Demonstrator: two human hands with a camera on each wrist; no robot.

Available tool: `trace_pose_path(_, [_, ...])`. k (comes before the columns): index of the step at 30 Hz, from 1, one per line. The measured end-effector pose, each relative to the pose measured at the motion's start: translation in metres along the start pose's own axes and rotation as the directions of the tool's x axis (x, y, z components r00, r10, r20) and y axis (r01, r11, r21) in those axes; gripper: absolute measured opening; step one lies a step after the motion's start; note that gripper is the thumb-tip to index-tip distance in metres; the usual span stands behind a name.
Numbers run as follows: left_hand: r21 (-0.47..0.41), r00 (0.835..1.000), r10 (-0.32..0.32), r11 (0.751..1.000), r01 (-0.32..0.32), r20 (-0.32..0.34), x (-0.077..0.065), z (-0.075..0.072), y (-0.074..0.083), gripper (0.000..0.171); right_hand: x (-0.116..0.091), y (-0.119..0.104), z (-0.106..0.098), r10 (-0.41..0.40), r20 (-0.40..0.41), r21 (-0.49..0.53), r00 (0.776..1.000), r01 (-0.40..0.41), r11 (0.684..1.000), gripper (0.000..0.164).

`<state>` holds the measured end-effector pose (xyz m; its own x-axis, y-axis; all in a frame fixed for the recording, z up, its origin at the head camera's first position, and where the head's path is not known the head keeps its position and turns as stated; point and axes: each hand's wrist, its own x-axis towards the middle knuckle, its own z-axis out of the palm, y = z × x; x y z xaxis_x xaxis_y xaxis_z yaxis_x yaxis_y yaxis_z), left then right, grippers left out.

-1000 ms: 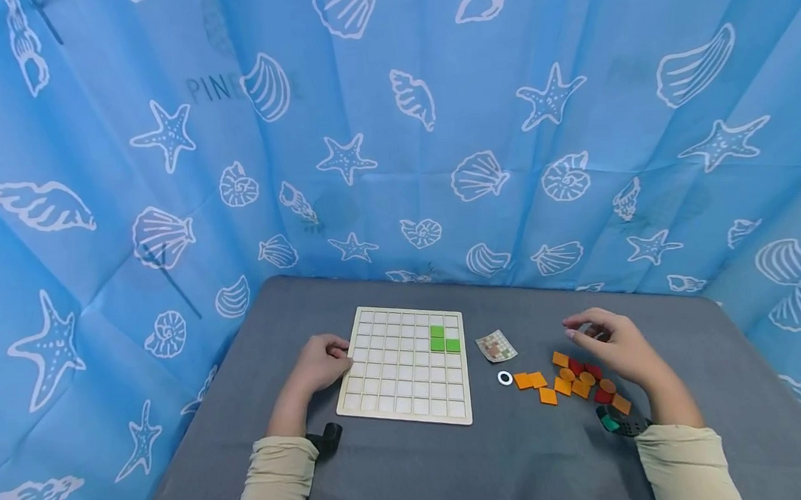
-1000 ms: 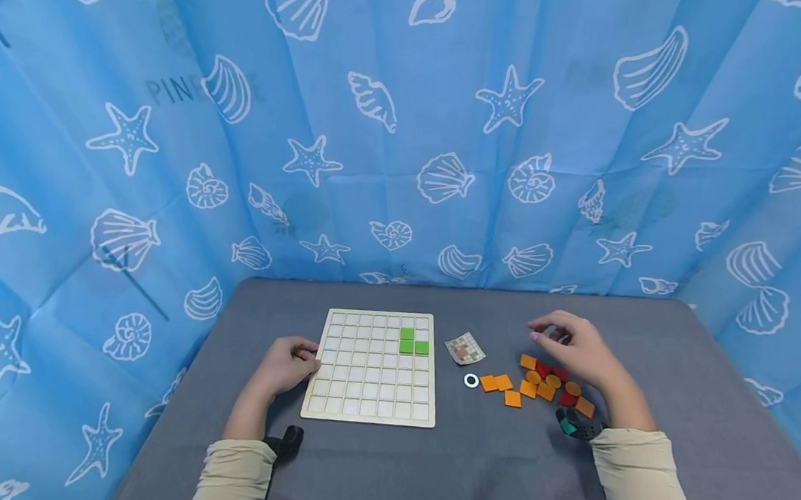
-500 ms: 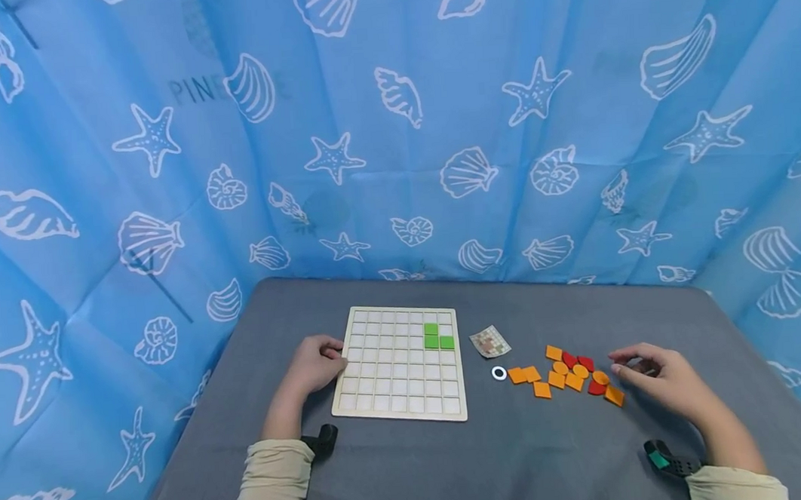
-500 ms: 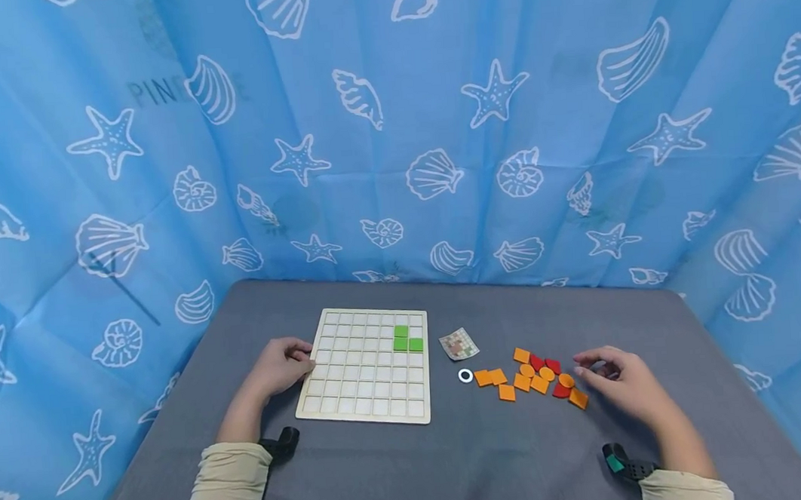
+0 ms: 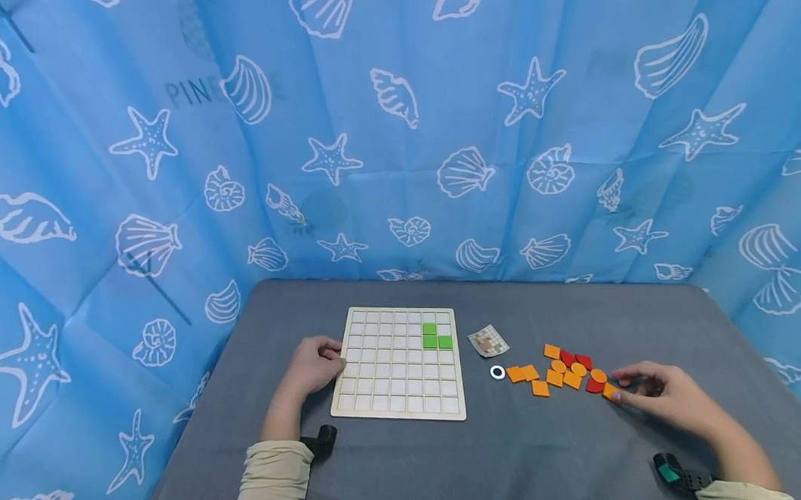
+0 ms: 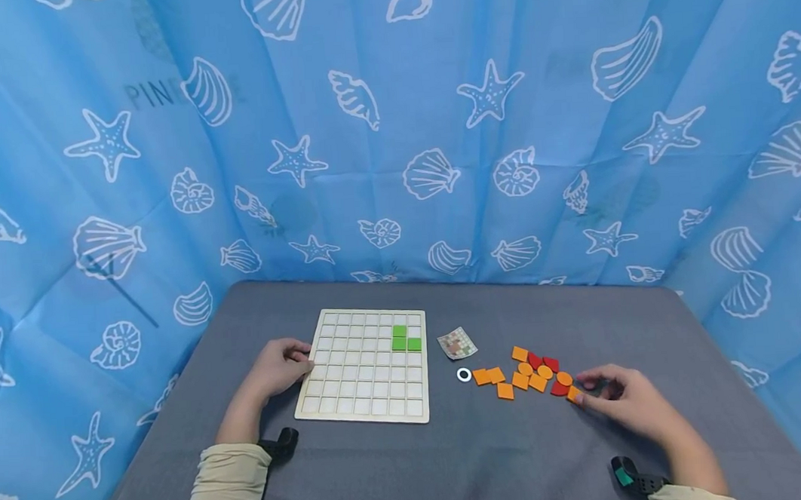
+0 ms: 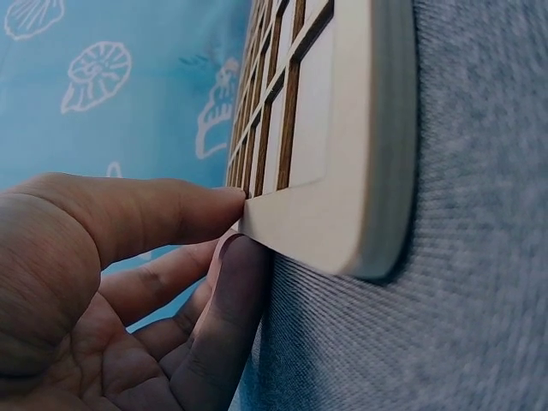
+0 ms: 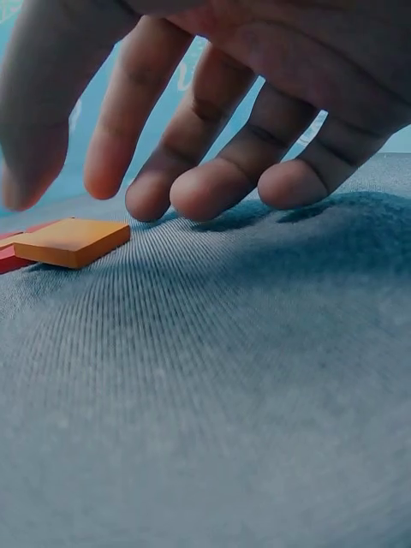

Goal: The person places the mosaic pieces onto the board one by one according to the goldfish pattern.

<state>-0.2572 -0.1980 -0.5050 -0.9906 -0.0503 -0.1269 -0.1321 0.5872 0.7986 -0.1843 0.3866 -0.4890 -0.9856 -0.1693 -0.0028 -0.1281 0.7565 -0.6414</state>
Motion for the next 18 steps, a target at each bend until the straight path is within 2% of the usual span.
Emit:
trace_pose_path(4, [0.019, 1.0, 0.001, 1.0, -0.001, -0.006, -0.001, -0.0008, 0.001, 0.029, 0.0003, -0.0026, 0.0011, 0.026, 0.025, -0.005, 0.999, -0.026, 1.0, 0.038])
trace_pose_path(9, [0.028, 1.0, 0.002, 1.0, -0.002, -0.011, -0.0018, -0.0007, 0.0008, 0.029, 0.0017, -0.0053, 0.0043, 0.051, 0.013, -0.033, 0.999, -0.05, 0.998, 0.042])
trace_pose_path(18, [0.031, 1.0, 0.0, 1.0, 0.0, -0.005, -0.0011, -0.0011, 0.0014, 0.03, 0.0038, -0.0053, 0.008, 0.056, 0.006, -0.038, 0.998, -0.056, 0.998, 0.037])
